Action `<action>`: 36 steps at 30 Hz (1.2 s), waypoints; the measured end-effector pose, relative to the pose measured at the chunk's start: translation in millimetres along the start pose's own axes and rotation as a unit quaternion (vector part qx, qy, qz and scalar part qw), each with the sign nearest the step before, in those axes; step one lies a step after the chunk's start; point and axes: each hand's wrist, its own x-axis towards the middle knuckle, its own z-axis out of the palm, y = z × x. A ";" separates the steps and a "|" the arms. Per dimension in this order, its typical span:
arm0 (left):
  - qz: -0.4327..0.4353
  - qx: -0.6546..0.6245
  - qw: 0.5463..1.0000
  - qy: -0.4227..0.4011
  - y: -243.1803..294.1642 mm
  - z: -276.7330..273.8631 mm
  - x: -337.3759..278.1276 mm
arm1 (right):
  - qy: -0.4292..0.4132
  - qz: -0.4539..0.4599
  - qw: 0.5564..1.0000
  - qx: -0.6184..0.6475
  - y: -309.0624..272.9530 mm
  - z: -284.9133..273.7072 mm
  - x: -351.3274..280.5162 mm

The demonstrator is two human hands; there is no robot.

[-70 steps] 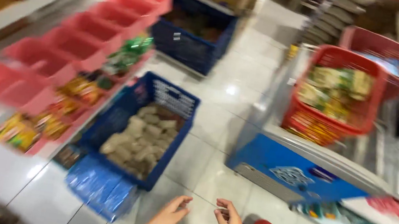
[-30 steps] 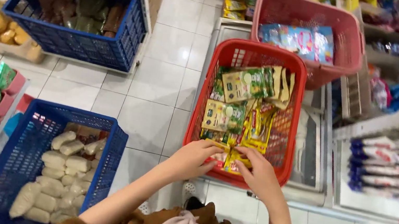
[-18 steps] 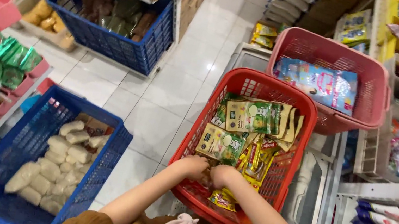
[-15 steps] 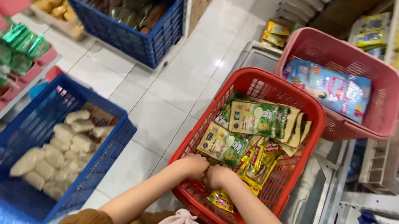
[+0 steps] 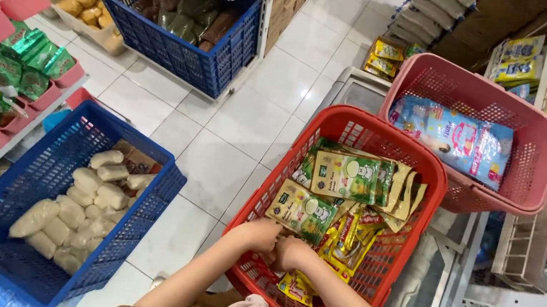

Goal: The person restocks grocery store shelves by taking packaged sauces, seasonings, and cheese boxes from a shopping basket and arranging them onto the shelves by hand.

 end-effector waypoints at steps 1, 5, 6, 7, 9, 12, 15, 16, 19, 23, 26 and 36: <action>0.003 0.025 1.000 0.007 0.6 1.3 0.5 | -0.010 -0.005 1.000 -0.004 -0.8 0.2 -3.6; -0.002 0.010 0.998 0.069 13.9 -3.6 -12.5 | 0.065 -0.042 0.997 -0.006 0.3 4.2 -1.0; -0.028 0.008 0.999 0.020 15.9 -8.1 -13.0 | 0.065 -0.052 0.996 -0.020 0.2 6.6 3.3; -0.051 0.007 0.998 -0.031 17.4 -9.5 -14.1 | 0.066 -0.062 0.995 -0.033 -0.1 11.7 5.9; -0.038 -0.016 0.999 -0.029 13.2 -9.7 -10.9 | 0.063 -0.055 0.996 -0.040 -1.5 16.3 14.1; -0.024 -0.055 0.998 0.015 1.0 1.8 2.8 | 0.091 -0.035 0.995 0.007 -2.7 11.8 11.8; -0.025 -0.075 0.995 0.055 0.4 4.2 5.8 | 0.065 0.033 0.996 0.048 -4.7 -9.5 0.7; -0.030 -0.080 0.994 0.067 3.9 -1.1 1.6 | 0.044 0.060 0.996 0.054 -7.3 -15.6 -1.8; -0.059 -0.024 0.997 -0.038 19.9 -13.9 -18.4 | -0.006 -0.073 0.997 -0.001 -17.1 -15.5 -2.7; -0.005 0.000 1.000 -0.022 25.4 -9.3 -22.2 | 0.026 -0.029 0.999 -0.020 -18.1 3.9 1.9; -0.004 0.009 1.000 -0.017 22.4 1.6 -13.6 | 0.063 -0.027 0.998 -0.001 -8.1 12.6 10.3; -0.075 -0.036 0.992 -0.091 24.6 15.7 -14.8 | -0.114 -0.053 0.990 0.070 21.1 64.2 58.9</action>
